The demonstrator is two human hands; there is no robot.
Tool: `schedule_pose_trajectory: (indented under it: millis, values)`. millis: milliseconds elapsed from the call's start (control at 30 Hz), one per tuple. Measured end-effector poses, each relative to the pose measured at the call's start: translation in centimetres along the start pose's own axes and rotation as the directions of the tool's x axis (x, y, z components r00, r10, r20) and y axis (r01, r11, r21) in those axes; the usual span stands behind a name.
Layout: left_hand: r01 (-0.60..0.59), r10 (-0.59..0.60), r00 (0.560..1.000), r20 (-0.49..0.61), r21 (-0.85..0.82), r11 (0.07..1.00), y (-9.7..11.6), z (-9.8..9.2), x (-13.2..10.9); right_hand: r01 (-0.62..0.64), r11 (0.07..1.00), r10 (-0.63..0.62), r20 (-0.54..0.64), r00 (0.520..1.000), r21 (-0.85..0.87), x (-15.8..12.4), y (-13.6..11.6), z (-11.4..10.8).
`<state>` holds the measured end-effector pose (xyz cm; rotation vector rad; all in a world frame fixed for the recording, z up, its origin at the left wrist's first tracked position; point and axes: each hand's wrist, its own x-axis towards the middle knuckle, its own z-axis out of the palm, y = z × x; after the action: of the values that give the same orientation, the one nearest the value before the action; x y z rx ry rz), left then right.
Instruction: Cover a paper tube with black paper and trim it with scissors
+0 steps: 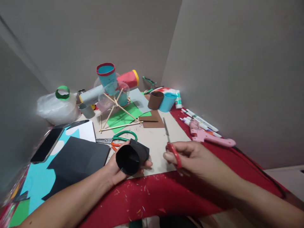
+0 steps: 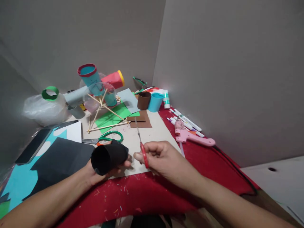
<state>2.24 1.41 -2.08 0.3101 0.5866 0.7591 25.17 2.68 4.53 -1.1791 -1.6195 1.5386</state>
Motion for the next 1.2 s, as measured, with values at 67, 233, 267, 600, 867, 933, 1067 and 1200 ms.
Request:
schedule_pose_trajectory:
  millis: [67, 233, 267, 600, 867, 933, 1067, 1200]
  values:
    - [-0.009, 0.009, 1.000, -0.018, 0.008, 1.000, 0.4, 0.3, -0.3, -0.039, 0.994, 0.033, 0.067, 0.997, 0.099, -0.2, 1.1, 0.8]
    - [0.013, -0.013, 1.000, -0.001, -0.017, 1.000, 1.0, 1.2, -0.6, -0.006, 1.000, 0.008, -0.114, 0.993, 0.019, -1.5, 3.6, 0.5]
    - [0.022, -0.022, 1.000, 0.005, -0.018, 1.000, 1.0, 1.4, -0.5, 0.014, 1.000, -0.019, -0.188, 0.982, -0.023, -1.8, 4.0, -0.1]
    - [0.031, -0.031, 0.999, -0.004, -0.052, 0.998, 0.4, 1.6, 0.0, -0.047, 0.872, -0.299, -0.606, 0.737, -0.487, -2.2, 7.3, -8.9]
    - [-0.013, 0.013, 1.000, -0.012, -0.045, 0.999, 0.3, 1.0, 0.0, -0.153, 0.833, -0.283, -0.646, 0.709, -0.532, 0.7, 9.5, -13.3]
    - [-0.006, 0.006, 1.000, -0.008, -0.028, 1.000, 0.4, 1.3, -0.1, -0.159, 0.838, -0.284, -0.667, 0.689, -0.522, 0.3, 8.8, -13.5]
    - [-0.026, 0.026, 0.999, -0.044, 0.001, 1.000, 0.8, 2.0, -0.4, -0.092, 0.879, -0.292, -0.679, 0.674, -0.469, -0.8, 6.3, -10.8]
    - [-0.027, 0.027, 0.998, -0.049, -0.004, 1.000, 0.9, 2.2, -0.5, 0.070, 0.916, -0.286, -0.521, 0.804, -0.396, -1.0, 3.9, -5.2]
